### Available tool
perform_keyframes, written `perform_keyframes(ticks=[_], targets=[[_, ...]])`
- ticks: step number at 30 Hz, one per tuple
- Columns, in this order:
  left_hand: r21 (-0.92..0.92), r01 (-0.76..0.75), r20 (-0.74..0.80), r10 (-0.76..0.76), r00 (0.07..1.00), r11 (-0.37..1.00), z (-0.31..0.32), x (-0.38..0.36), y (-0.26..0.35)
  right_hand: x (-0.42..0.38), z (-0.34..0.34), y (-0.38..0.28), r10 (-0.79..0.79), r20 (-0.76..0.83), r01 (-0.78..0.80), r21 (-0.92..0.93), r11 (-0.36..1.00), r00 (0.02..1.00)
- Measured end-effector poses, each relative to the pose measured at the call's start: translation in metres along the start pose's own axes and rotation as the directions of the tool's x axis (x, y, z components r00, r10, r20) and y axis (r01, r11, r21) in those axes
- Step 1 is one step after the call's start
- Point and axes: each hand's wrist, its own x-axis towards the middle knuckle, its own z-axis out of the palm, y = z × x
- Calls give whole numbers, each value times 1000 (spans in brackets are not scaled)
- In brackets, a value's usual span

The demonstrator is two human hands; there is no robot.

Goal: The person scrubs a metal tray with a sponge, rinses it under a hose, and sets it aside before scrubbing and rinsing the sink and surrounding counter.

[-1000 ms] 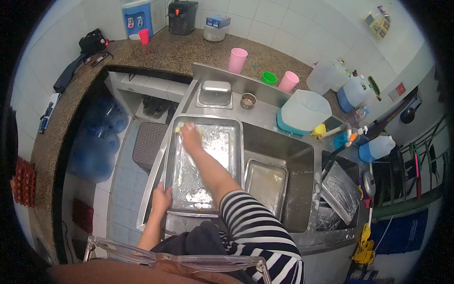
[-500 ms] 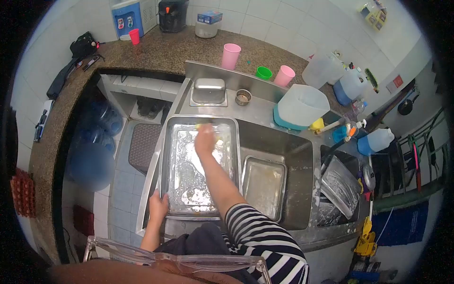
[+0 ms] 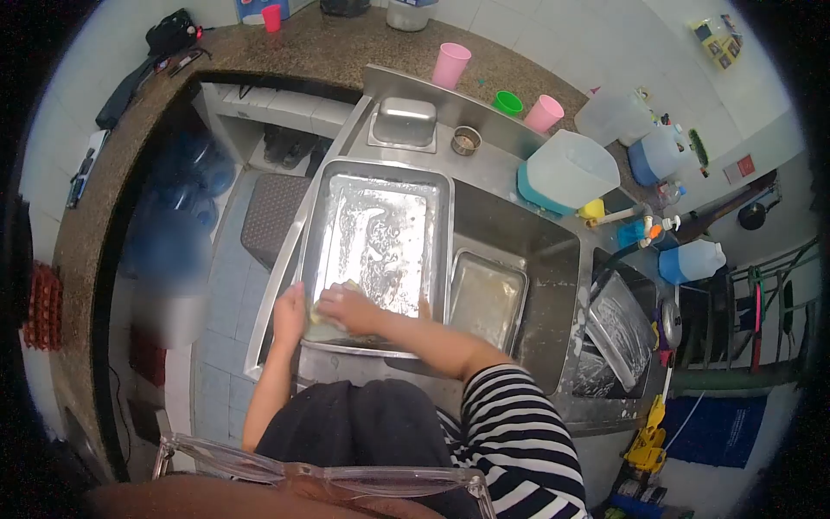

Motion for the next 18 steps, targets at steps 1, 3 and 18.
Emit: perform_keyframes(ticks=[1,3,18], targets=[[29,13,2,-13,1000,999,0,0,0,-9,-6,3,-46,73,43,44,998,996],[80,11,-6,-11,1000,997,-1,-2,0,-23,-13,25,-109,125,95,118,989,986],[222,-35,59,23,998,975,-6,-2,-6,-16,-25,41,115,87,-122,78,989,990]])
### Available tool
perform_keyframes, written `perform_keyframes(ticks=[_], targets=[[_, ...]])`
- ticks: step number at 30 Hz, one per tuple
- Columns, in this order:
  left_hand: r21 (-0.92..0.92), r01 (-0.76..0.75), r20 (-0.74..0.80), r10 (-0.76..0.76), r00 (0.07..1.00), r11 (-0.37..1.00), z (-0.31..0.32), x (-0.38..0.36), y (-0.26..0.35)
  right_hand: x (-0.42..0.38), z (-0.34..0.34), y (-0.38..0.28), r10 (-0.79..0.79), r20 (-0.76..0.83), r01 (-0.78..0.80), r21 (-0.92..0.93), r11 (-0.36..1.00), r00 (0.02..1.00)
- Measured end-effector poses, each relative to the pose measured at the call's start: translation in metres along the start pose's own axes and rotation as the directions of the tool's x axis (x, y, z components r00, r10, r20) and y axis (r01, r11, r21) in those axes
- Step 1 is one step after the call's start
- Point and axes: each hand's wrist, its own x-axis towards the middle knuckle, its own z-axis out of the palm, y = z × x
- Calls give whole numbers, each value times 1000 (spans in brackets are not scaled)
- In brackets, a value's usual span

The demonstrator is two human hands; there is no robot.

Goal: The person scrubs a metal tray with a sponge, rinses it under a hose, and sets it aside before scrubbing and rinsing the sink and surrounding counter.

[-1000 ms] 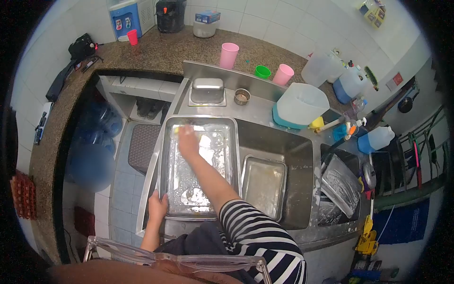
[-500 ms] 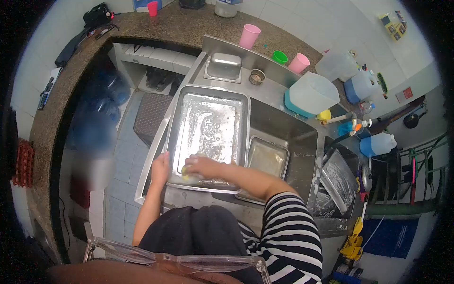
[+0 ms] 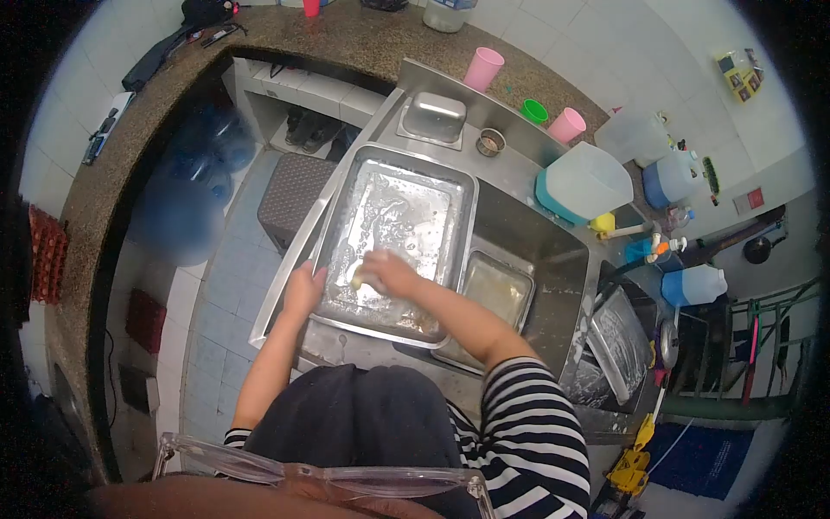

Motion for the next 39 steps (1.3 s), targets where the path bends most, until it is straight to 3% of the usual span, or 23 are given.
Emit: perform_keyframes(ticks=[1,4,5,6,8,9,12,14,16,18,22,28,33,36,38,39], targets=[[-1,-1,0,1,1000,1000,1,0,2,12,5,-5,28,-132,-33,-31,999,991],[16,28,-1,-28,1000,999,-3,0,6,29,36,-25,1,-200,-11,-47,999,980],[14,35,2,-35,999,999,-4,1,7,20,40,-35,-126,-213,118,-49,992,969],[11,44,7,-44,999,999,-5,1,9,15,35,-32,-127,-217,120,-47,992,968],[-1,39,9,-39,999,999,-8,-1,12,3,23,-23,-182,99,173,89,981,978],[-22,34,8,-34,999,999,-9,-2,13,7,22,-21,-182,101,173,92,981,978],[-19,55,-25,-56,998,998,-1,0,8,26,25,-19,-65,-156,65,-3,998,986],[16,62,-18,-62,998,998,0,0,8,32,36,-32,-54,-142,52,-17,999,988],[53,63,-6,-63,998,997,-2,0,9,28,47,-44,-163,-85,169,78,982,983],[112,49,-10,-48,999,993,-2,-2,10,10,40,-43,-154,-34,157,108,982,987],[153,62,11,-65,998,986,-3,-1,12,-45,6,-23,-40,244,13,110,994,969],[134,58,4,-59,998,989,-1,-3,12,-73,-31,-8,-64,426,11,126,992,903],[156,51,-4,-51,999,986,-1,-1,14,-3,31,-44,-49,88,42,84,996,995],[162,71,10,-74,997,984,-2,0,16,0,32,-46,-27,119,12,123,992,993],[164,72,9,-75,997,984,-2,-2,17,-26,17,-30,-36,263,-6,160,987,964],[156,71,-4,-71,997,985,-2,-1,17,-49,14,-15,-128,217,105,116,988,968]])
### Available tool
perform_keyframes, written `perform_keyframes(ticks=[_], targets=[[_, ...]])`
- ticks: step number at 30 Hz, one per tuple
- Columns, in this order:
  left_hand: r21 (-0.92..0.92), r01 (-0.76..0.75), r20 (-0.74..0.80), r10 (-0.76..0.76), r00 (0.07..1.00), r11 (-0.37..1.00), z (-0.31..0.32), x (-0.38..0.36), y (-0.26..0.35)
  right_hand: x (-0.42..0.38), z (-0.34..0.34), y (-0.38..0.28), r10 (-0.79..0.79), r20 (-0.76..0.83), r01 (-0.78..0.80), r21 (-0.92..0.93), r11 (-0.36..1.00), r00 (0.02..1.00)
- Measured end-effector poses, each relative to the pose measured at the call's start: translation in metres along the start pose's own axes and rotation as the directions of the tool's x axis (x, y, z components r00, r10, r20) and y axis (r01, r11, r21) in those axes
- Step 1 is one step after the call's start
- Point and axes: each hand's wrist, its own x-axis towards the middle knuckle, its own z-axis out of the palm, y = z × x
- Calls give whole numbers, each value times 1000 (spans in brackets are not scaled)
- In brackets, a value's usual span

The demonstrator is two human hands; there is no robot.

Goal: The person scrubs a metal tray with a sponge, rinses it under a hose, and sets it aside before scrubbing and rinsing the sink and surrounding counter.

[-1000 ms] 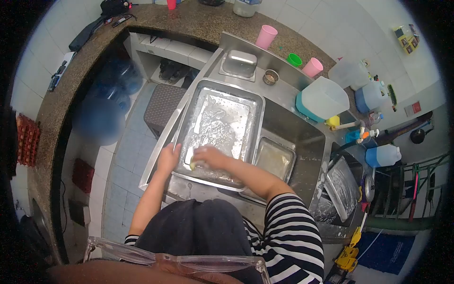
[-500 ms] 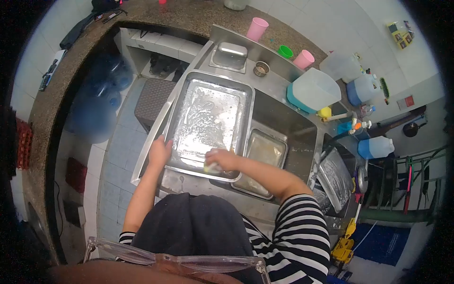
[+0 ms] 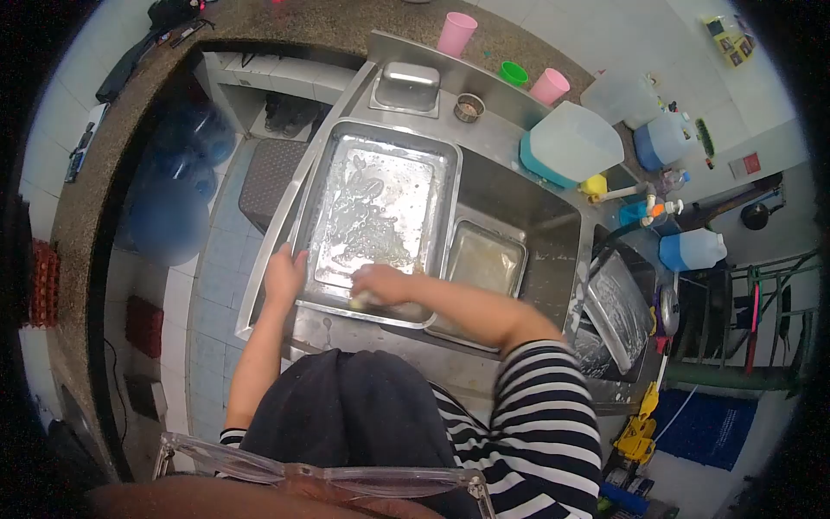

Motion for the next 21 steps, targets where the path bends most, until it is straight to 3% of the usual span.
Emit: perform_keyframes(ticks=[1,3,7,9,12,14,18,21], targets=[[1,4,6,-5,1000,1000,0,1,0,-19,-16,0,37,148,-40,18,999,988],[38,1,-15,0,1000,999,2,1,0,-33,-38,-7,57,260,-59,-1,998,964],[40,-74,-30,76,997,996,3,4,2,33,-1,-14,72,22,-72,-15,997,997],[55,-70,-12,71,997,996,4,5,2,71,18,-17,-3,-187,3,2,1000,982],[76,-58,2,59,998,995,3,5,4,70,16,-22,3,-229,-6,-10,1000,973],[74,-50,0,50,999,996,3,3,3,38,8,-18,114,-38,-114,14,993,993],[83,-66,16,65,998,994,0,5,4,-33,-31,-21,124,187,-109,-87,990,975],[78,-77,37,75,997,994,0,6,2,-56,-47,-38,178,259,-127,-202,971,949]])
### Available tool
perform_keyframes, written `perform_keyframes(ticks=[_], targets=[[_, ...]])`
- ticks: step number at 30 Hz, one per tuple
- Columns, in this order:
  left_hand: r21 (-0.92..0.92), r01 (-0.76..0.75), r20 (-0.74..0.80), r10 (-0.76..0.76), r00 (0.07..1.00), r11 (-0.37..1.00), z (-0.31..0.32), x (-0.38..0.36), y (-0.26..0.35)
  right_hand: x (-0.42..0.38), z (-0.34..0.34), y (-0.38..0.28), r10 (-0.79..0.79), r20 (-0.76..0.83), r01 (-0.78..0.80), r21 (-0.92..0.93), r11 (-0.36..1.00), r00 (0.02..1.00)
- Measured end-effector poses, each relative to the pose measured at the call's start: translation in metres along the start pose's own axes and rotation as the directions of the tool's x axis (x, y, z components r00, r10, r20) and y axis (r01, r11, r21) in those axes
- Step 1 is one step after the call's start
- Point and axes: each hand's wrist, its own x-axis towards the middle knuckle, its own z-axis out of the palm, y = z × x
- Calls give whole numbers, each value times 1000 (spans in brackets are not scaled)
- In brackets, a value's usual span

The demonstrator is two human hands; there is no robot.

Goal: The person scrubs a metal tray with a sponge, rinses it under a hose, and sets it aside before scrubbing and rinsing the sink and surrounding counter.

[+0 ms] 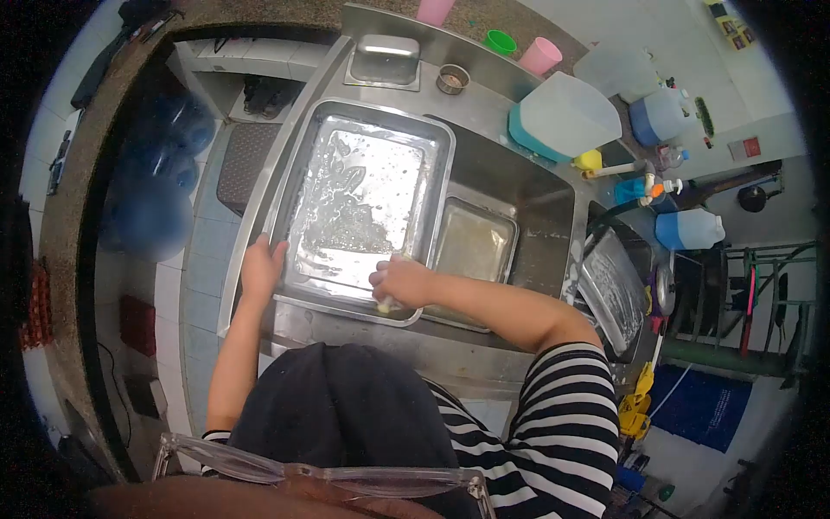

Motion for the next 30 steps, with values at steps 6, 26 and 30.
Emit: perform_keyframes(ticks=[6,26,30], targets=[[-25,-12,45,13,999,1000,-2,2,-2,-2,-25,34,125,17,-119,-216,969,992],[-139,-28,-6,27,1000,990,6,0,-9,5,1,15,109,-168,-141,-193,971,980],[-118,-22,-43,17,999,993,5,-2,-5,23,13,-2,214,-306,-248,-77,966,928]])
